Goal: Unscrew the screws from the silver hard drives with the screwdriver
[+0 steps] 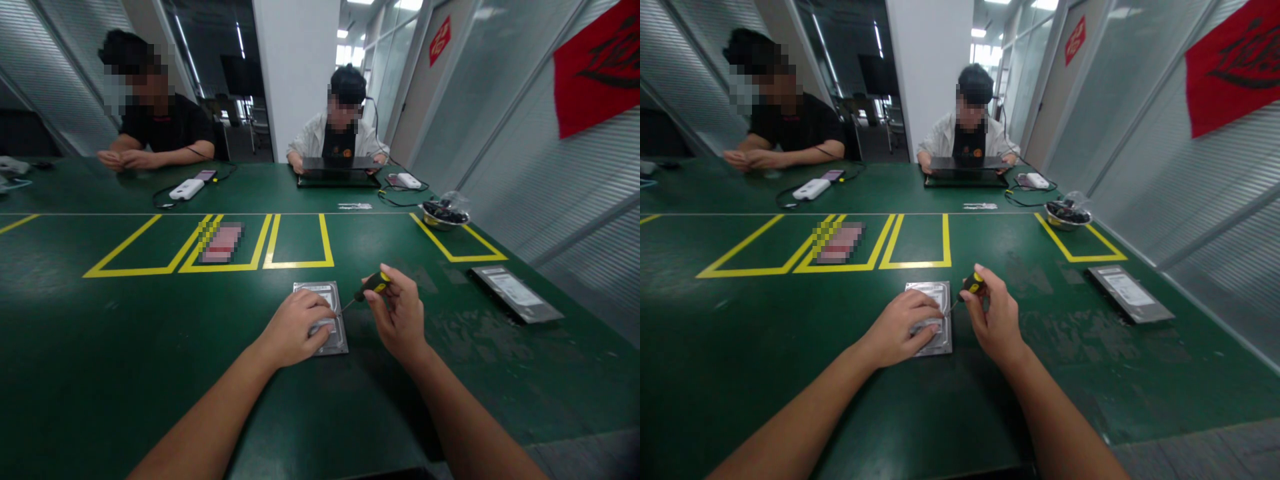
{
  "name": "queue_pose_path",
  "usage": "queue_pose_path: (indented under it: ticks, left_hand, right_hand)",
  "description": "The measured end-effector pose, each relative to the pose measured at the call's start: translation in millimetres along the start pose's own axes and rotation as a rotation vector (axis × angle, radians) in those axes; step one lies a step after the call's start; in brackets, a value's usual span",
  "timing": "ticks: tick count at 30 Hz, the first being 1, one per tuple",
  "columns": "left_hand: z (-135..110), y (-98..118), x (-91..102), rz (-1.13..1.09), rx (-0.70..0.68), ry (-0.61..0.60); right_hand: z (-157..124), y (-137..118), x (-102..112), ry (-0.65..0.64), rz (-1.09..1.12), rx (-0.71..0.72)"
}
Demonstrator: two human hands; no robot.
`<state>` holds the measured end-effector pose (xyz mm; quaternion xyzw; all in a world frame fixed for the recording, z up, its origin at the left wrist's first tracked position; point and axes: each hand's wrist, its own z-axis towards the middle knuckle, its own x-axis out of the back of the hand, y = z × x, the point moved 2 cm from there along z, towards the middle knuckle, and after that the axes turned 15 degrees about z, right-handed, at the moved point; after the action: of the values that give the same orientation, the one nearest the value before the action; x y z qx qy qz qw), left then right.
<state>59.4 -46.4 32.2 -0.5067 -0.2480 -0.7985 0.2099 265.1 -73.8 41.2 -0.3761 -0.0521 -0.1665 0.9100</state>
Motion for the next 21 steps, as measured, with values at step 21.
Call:
queue_pose_path:
  ticks: [21]
  left_hand:
    - [3.2,1.1,3.4,0.046,-0.001,-0.011]
  right_hand:
    - [0.9,1.8,3.7,0.046,0.045,-0.029]
